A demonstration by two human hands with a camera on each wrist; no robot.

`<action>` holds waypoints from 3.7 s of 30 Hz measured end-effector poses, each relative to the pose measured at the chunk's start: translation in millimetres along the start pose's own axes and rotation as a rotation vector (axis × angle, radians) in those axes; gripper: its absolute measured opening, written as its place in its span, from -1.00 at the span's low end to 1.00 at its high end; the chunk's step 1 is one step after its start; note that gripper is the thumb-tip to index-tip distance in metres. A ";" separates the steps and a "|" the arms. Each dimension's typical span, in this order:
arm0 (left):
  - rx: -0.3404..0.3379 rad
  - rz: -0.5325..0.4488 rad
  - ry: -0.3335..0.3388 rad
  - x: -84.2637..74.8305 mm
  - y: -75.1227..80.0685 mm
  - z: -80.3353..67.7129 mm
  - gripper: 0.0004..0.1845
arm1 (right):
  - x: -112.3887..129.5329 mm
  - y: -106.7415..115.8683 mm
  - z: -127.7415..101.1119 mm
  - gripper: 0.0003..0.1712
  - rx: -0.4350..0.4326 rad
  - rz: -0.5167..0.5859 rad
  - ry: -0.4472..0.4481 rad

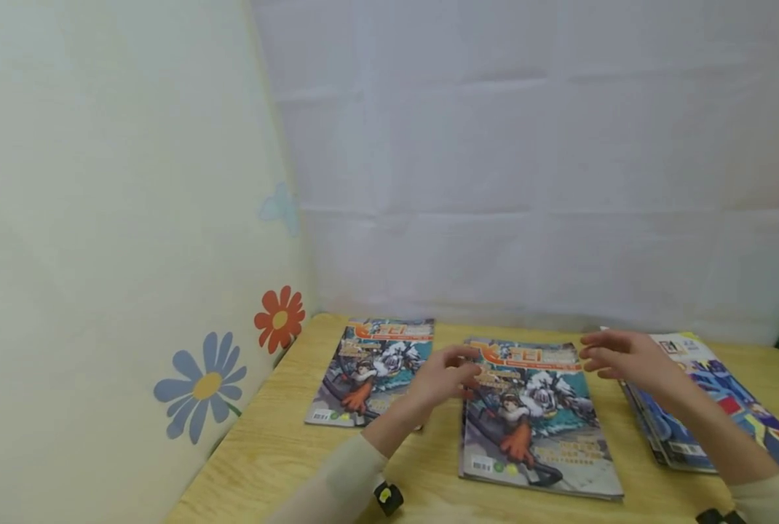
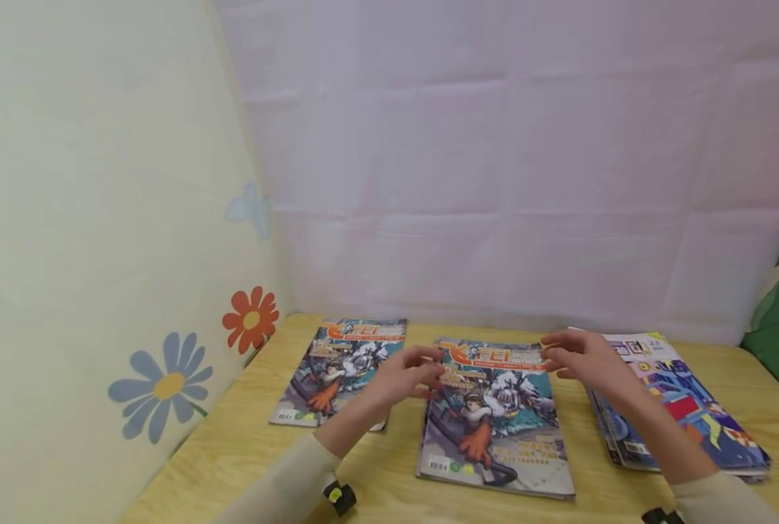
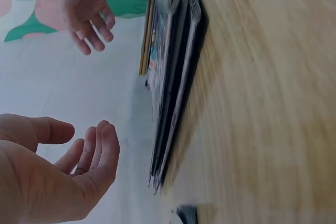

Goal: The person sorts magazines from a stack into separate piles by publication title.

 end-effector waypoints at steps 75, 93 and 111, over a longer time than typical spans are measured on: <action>0.026 -0.147 0.233 31.3 6.3 26.9 -0.30 | -54.5 -13.8 -8.5 -0.29 -0.030 0.174 -0.275; 0.058 -0.187 0.165 18.7 23.5 17.4 -0.30 | -41.6 -14.6 2.0 -0.24 -0.058 0.217 -0.267; -0.072 -0.135 0.136 14.3 102.0 -0.6 -0.36 | -23.8 -69.7 41.7 -0.37 -0.135 0.295 -0.118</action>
Point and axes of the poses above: each hand's wrist, its own z-axis towards the middle knuckle, its own y-axis out of the back of the hand, x = y × z, the point moved 5 cm from there along z, towards the middle knuckle, and after that the axes turned 15 degrees about y, right-handed, at the moved point
